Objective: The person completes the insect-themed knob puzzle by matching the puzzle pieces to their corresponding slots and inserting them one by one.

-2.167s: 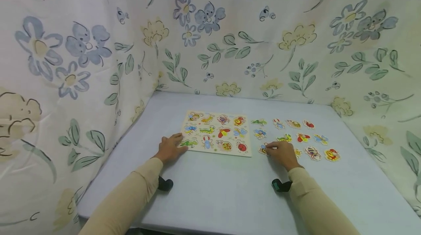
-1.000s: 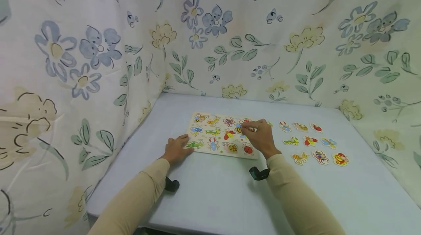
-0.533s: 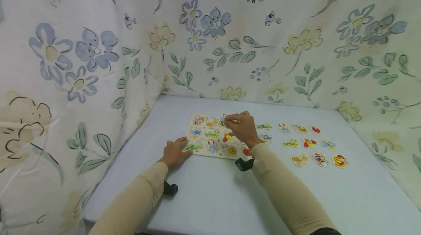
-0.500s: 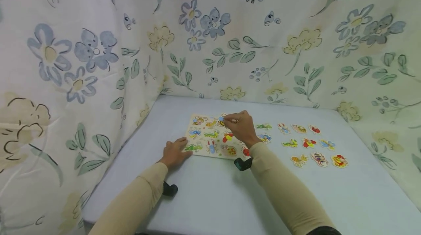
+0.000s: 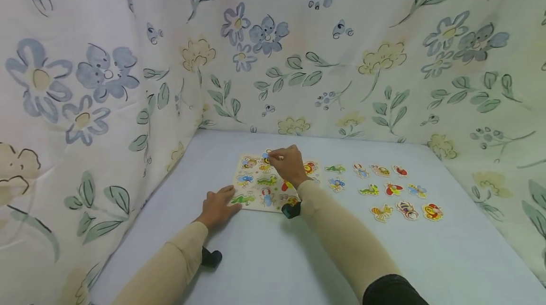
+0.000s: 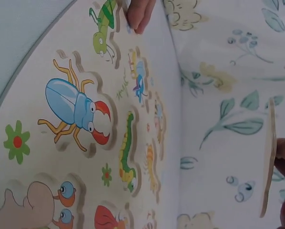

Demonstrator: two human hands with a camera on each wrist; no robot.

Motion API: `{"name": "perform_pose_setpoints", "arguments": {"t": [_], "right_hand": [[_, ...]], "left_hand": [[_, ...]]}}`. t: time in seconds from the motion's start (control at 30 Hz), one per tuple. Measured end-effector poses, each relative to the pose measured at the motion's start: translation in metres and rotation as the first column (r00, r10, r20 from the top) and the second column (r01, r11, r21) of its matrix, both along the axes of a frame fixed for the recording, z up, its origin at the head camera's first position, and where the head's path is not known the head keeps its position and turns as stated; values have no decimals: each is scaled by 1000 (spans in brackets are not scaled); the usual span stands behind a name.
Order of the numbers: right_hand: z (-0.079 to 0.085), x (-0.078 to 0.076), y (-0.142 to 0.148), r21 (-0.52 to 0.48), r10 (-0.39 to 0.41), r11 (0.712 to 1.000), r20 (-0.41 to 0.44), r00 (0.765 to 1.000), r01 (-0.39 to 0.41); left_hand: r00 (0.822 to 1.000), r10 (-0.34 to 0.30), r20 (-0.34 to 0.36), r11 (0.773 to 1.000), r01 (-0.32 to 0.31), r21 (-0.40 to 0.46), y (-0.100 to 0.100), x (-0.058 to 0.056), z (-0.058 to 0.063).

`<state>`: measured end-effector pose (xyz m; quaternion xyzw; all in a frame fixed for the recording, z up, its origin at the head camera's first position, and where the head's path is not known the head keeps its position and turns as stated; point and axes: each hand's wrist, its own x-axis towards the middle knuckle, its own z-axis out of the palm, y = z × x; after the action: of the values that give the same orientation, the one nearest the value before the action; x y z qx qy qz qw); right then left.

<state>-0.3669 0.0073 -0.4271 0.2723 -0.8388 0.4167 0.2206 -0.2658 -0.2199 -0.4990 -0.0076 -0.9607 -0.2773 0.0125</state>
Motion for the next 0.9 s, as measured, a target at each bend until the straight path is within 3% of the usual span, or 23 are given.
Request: {"name": "perform_pose_setpoints", "arguments": {"t": [0.3,0.43,0.57,0.7,0.9], "right_hand": [[-23,-16,-24,-28,44,999,55,997,-43],[-28,-23,-33,-50,44,998,101,994,-39],[-30,-29,-39,-21,23,1000,169,985,-20],[-35,-34,-44,1,35,999,154,987,-35],[-50,-49,-55,61,-23,998,210,977,11]], "left_hand": [[999,33,32,999,-33,-3,-4,0,-5],[1000,28,11,1000,-28,12,-3,1,-7],[1000,21,4,999,-21,41,-1,3,-6],[1000,27,10,997,-28,72,2,6,-4],[1000,21,-10,999,-20,48,4,8,-7]]}}
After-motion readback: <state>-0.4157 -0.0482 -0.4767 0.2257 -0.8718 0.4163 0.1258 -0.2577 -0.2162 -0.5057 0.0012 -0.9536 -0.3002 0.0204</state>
